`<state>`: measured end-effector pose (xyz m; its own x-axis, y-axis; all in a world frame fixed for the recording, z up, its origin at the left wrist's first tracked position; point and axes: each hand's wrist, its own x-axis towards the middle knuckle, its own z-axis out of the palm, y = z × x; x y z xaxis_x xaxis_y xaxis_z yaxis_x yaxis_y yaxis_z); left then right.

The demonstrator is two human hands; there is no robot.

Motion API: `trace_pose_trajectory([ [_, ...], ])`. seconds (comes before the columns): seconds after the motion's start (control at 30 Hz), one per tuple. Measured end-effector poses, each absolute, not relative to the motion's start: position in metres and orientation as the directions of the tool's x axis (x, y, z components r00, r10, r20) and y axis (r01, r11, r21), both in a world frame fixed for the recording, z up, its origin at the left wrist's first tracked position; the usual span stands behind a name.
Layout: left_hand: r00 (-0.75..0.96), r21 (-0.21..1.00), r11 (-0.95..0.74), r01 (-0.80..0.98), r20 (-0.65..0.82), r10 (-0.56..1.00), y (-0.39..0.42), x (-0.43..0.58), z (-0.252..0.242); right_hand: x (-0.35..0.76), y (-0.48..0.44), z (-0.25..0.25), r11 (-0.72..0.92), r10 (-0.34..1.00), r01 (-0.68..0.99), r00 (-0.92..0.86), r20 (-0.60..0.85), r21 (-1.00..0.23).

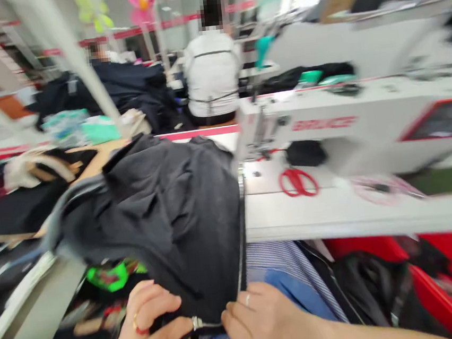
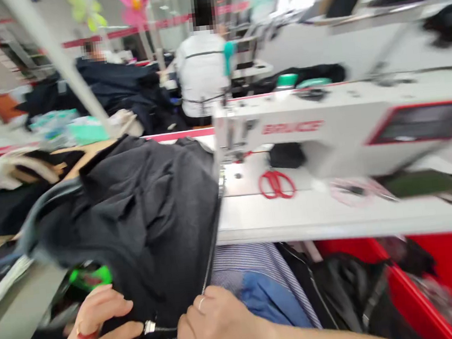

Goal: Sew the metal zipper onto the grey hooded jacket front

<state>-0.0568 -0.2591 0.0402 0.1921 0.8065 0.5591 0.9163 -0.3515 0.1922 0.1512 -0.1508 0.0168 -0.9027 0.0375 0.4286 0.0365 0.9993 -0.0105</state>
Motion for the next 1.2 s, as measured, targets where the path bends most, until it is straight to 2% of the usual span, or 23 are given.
trace_pose_trajectory([
  [0.07, 0.371, 0.143, -0.458, 0.877, 0.403, 0.837, -0.222, -0.067, 0.042, 0.163, -0.152, -0.008, 0.981, 0.189, 0.155, -0.894, 0.406, -0.115],
  [0.1, 0.409, 0.109, -0.475, 0.873, 0.364, 0.837, -0.201, -0.069, 0.042, 0.168, -0.152, -0.019, 0.963, 0.262, 0.214, -0.884, 0.387, -0.163],
  [0.17, 0.435, 0.017, -0.469, 0.883, 0.346, 0.831, -0.158, -0.060, 0.040, 0.175, -0.153, -0.036, 0.921, 0.377, 0.308, -0.860, 0.344, -0.239],
  [0.27, 0.568, -0.103, -0.565, 0.819, 0.289, 0.770, -0.098, -0.023, 0.034, 0.178, -0.155, -0.049, 0.882, 0.451, 0.368, -0.839, 0.303, -0.294],
  [0.37, 0.745, -0.146, -0.731, 0.666, 0.107, 0.658, -0.047, 0.017, 0.023, 0.177, -0.155, -0.054, 0.870, 0.471, 0.378, -0.826, 0.309, -0.316],
  [0.43, 0.737, -0.195, -0.716, 0.671, 0.071, 0.672, -0.020, 0.029, 0.012, 0.177, -0.153, -0.058, 0.856, 0.488, 0.384, -0.820, 0.298, -0.345],
  [0.57, 0.607, -0.243, -0.564, 0.789, 0.164, 0.778, 0.010, 0.014, -0.010, 0.180, -0.147, -0.071, 0.805, 0.512, 0.365, -0.825, 0.239, -0.468],
  [0.73, 0.574, -0.230, -0.530, 0.816, 0.207, 0.792, 0.015, -0.017, -0.026, 0.174, -0.137, -0.076, 0.755, 0.482, 0.295, -0.855, 0.191, -0.585],
  [1.0, 0.590, -0.178, -0.562, 0.808, 0.249, 0.768, 0.018, -0.023, -0.030, 0.195, -0.118, -0.037, 0.736, 0.452, 0.350, -0.891, 0.035, -0.580],
  [1.13, 0.652, -0.155, -0.634, 0.757, 0.235, 0.721, 0.018, -0.026, -0.028, 0.196, -0.110, -0.038, 0.727, 0.397, 0.390, -0.910, -0.117, -0.566],
  [1.2, 0.686, -0.139, -0.673, 0.726, 0.216, 0.695, 0.018, -0.027, -0.027, 0.193, -0.108, -0.044, 0.739, 0.368, 0.383, -0.919, -0.143, -0.554],
])
